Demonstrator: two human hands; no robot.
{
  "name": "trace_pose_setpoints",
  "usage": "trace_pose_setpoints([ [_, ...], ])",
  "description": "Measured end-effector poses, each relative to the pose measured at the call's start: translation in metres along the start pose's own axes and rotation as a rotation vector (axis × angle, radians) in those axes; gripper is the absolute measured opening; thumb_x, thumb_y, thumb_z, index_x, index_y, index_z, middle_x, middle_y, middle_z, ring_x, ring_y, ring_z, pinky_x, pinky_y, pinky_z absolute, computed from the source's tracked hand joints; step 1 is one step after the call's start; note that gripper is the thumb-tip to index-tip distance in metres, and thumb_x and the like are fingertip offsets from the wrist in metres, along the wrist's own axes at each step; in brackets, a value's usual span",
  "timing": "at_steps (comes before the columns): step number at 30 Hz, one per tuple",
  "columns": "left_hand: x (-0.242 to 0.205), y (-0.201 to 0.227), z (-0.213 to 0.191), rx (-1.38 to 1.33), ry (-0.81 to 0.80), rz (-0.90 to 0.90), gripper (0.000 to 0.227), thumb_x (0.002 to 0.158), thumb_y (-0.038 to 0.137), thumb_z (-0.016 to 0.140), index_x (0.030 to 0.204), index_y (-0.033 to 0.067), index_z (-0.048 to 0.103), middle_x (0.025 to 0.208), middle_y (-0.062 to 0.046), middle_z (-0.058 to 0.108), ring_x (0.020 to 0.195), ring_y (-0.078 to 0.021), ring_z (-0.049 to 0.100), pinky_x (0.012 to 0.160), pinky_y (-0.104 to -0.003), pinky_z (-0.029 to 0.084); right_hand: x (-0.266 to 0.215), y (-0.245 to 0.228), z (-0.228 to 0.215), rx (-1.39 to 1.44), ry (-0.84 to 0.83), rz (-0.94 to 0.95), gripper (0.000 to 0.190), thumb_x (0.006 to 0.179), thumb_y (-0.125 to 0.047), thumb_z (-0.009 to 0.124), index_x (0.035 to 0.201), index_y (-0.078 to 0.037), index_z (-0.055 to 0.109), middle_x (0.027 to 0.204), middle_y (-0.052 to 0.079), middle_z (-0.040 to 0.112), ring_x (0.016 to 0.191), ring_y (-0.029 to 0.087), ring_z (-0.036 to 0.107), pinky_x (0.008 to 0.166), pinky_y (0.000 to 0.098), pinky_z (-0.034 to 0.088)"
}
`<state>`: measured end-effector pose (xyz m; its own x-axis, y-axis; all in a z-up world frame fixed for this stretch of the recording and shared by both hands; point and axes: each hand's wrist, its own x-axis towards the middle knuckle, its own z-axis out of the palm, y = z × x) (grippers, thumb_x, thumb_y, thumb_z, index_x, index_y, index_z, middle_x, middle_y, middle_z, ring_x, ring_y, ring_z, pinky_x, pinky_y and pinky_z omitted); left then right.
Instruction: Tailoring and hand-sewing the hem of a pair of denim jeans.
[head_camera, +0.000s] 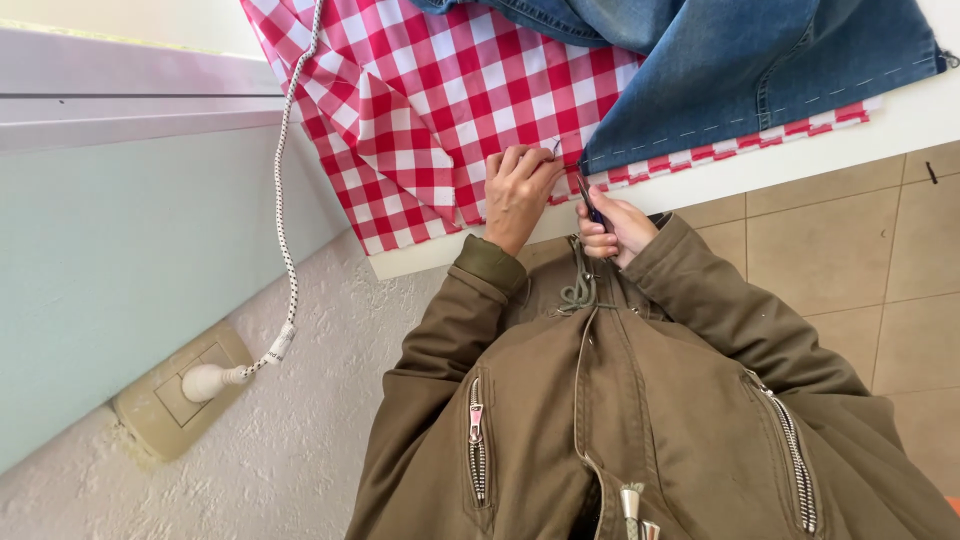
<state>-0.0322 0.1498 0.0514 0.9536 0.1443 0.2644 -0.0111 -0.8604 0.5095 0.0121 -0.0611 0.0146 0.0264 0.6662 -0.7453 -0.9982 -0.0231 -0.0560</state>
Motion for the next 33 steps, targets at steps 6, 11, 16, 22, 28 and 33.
trace_pose_setpoints([
  [6, -0.002, 0.000, -0.002, -0.014, 0.028, -0.010, 0.013, 0.088, 0.016, 0.080, 0.099, 0.0122, 0.074, 0.100, 0.003, 0.067, 0.098, -0.0173, 0.061, 0.090, -0.037, 0.044, 0.016, -0.007, 0.005, 0.013, -0.081, -0.036, 0.036, 0.109, -0.044, 0.047, 0.099, -0.010, 0.052, 0.068, -0.004, 0.042, 0.049, 0.003, 0.030, 0.044, 0.0191, 0.025],
  [11, -0.005, 0.000, -0.001, -0.001, 0.025, 0.002, 0.013, 0.089, 0.015, 0.079, 0.100, 0.0117, 0.073, 0.101, 0.004, 0.068, 0.096, -0.0168, 0.061, 0.091, -0.037, 0.044, 0.021, -0.010, 0.006, -0.025, -0.059, -0.099, 0.033, 0.110, -0.042, 0.048, 0.098, -0.011, 0.052, 0.069, -0.004, 0.041, 0.050, 0.002, 0.030, 0.044, 0.0188, 0.025],
  [16, -0.005, -0.002, -0.002, 0.001, 0.025, 0.008, 0.013, 0.090, 0.015, 0.078, 0.101, 0.0108, 0.073, 0.101, 0.003, 0.069, 0.097, -0.0169, 0.061, 0.091, -0.037, 0.044, 0.023, -0.005, -0.002, -0.066, -0.067, -0.141, 0.033, 0.112, -0.041, 0.047, 0.097, -0.012, 0.049, 0.068, -0.005, 0.039, 0.049, 0.002, 0.029, 0.043, 0.0188, 0.023],
  [22, -0.009, -0.002, -0.031, -0.263, 0.020, -0.160, 0.011, 0.091, 0.013, 0.077, 0.099, 0.0073, 0.073, 0.098, 0.000, 0.071, 0.093, -0.0169, 0.064, 0.082, -0.035, 0.049, -0.002, 0.000, -0.013, -0.027, -0.108, -0.010, 0.033, 0.111, -0.042, 0.044, 0.098, -0.011, 0.050, 0.067, -0.004, 0.039, 0.046, 0.003, 0.028, 0.041, 0.0196, 0.024],
  [28, -0.093, -0.035, -0.057, -1.000, -0.376, -0.568, 0.009, 0.099, 0.006, 0.069, 0.103, -0.0021, 0.071, 0.092, -0.006, 0.076, 0.083, -0.0098, 0.070, 0.075, -0.026, 0.058, -0.058, -0.027, -0.031, -0.284, -0.034, -0.193, 0.034, 0.111, -0.039, 0.041, 0.108, -0.007, 0.052, 0.072, -0.003, 0.043, 0.052, 0.005, 0.034, 0.046, 0.0208, 0.029],
  [33, -0.153, -0.045, -0.072, -0.835, -0.377, -0.807, 0.008, 0.092, 0.003, 0.073, 0.097, -0.0034, 0.072, 0.082, -0.004, 0.078, 0.076, -0.0093, 0.074, 0.070, -0.026, 0.061, -0.114, -0.062, -0.071, -0.430, 0.177, -0.545, 0.044, 0.111, -0.045, 0.039, 0.120, -0.006, 0.056, 0.074, -0.003, 0.046, 0.057, 0.005, 0.040, 0.049, 0.0212, 0.034],
])
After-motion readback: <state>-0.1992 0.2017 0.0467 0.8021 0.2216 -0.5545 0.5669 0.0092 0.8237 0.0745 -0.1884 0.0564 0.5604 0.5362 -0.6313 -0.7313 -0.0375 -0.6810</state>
